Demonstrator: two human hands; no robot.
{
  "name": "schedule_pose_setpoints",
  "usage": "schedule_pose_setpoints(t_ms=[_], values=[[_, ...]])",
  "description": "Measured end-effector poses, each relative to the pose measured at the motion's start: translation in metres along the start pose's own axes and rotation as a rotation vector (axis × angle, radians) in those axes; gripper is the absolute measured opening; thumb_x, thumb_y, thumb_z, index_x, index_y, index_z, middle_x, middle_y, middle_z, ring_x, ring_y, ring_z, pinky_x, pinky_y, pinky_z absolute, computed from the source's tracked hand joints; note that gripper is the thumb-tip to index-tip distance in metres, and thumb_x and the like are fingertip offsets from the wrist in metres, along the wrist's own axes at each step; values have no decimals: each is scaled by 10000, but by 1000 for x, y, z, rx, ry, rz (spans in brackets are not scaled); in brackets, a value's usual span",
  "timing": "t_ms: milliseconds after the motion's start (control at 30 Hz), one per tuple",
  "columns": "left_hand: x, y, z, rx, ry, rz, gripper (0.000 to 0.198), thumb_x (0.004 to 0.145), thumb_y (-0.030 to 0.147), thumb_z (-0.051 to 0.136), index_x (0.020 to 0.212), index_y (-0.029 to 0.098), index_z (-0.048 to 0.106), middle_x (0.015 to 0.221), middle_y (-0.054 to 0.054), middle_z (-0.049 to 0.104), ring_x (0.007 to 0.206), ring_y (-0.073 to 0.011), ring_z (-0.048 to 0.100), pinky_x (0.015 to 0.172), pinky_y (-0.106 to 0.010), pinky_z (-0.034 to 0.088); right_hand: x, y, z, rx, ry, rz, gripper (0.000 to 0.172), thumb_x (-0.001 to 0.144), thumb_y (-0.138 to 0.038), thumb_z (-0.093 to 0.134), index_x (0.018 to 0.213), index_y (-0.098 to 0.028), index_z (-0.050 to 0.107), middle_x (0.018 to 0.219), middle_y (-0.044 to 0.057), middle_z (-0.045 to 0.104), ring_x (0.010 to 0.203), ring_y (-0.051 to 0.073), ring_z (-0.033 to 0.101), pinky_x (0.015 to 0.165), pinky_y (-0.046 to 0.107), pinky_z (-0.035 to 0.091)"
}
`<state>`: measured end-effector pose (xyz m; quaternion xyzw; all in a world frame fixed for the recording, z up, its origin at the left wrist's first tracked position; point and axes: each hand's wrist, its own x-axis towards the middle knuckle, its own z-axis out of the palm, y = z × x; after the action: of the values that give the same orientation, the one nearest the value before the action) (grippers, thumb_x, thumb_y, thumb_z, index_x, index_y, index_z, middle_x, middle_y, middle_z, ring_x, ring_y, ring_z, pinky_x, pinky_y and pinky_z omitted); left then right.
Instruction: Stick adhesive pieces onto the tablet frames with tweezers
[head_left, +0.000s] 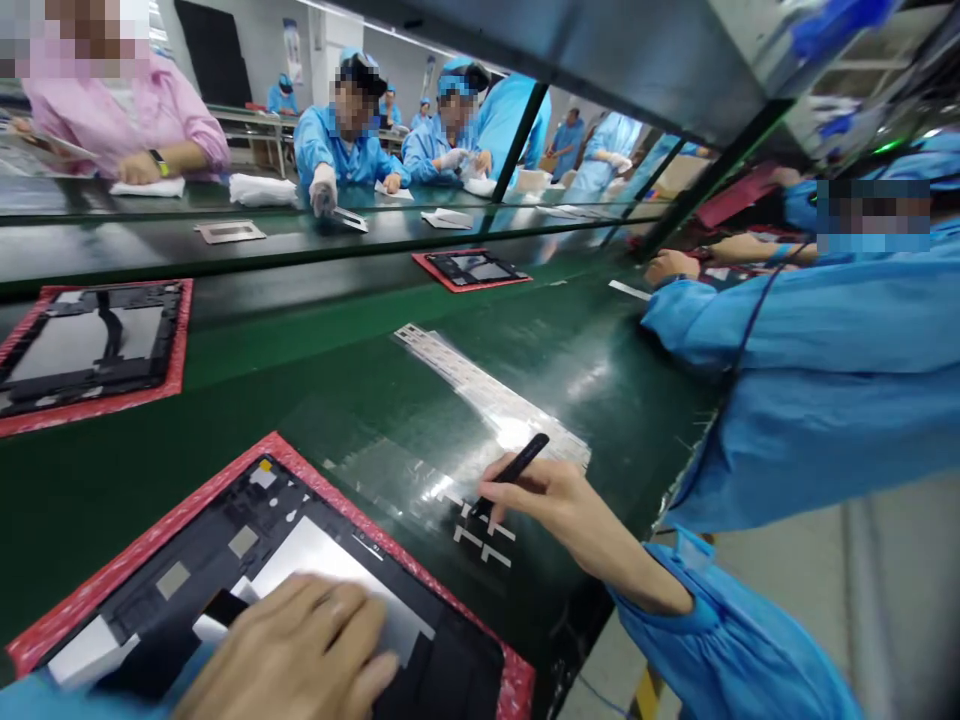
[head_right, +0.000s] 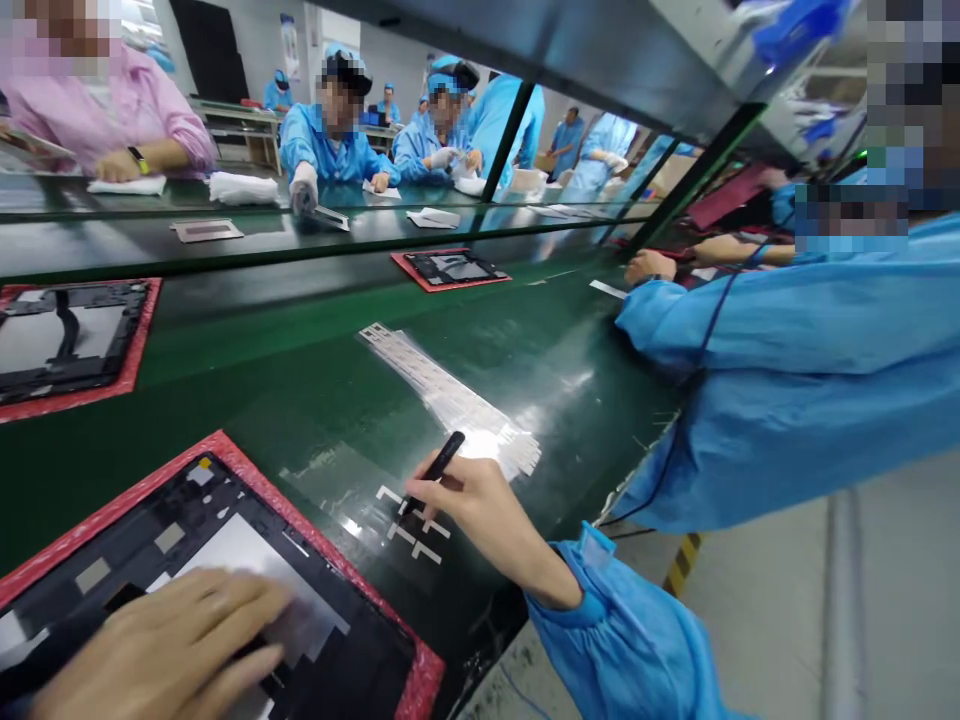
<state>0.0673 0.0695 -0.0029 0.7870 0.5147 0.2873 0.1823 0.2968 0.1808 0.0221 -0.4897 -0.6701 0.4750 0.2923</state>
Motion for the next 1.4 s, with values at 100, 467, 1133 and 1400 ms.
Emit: schedule_pose_setpoints(t_ms=[100,467,1133,1400], values=[[52,1,18,194,-134,179,250,814,237,409,1013,198,556,1050,-91,589,1010,-262,510,857,-432,402,8,6,-3,60,9,31,132,684,-237,607,602,-135,616,557,2,607,555,140,565,558,265,417],[73,-10,36,480,-175,229,278,813,244,402,1060,198,522,1165,-104,522,1079,-323,446,863,-503,386,32,21,5,279,80,27,168,750,-249,578,637,-125,574,547,-51,571,542,101,556,602,284,439],[79,-8,38,490,-271,192,316,805,295,477,1099,180,480,1190,-94,480,1118,-264,414,882,-503,353,26,8,4,394,130,124,138,657,-240,638,575,-136,598,510,-10,617,505,130,594,568,279,465],[9,-37,-74,509,-268,79,534,716,580,434,1156,278,462,1192,-102,496,1075,-302,460,850,-483,382,-21,-25,6,280,323,167,97,552,-299,681,543,-203,673,595,85,652,554,215,616,470,309,481]])
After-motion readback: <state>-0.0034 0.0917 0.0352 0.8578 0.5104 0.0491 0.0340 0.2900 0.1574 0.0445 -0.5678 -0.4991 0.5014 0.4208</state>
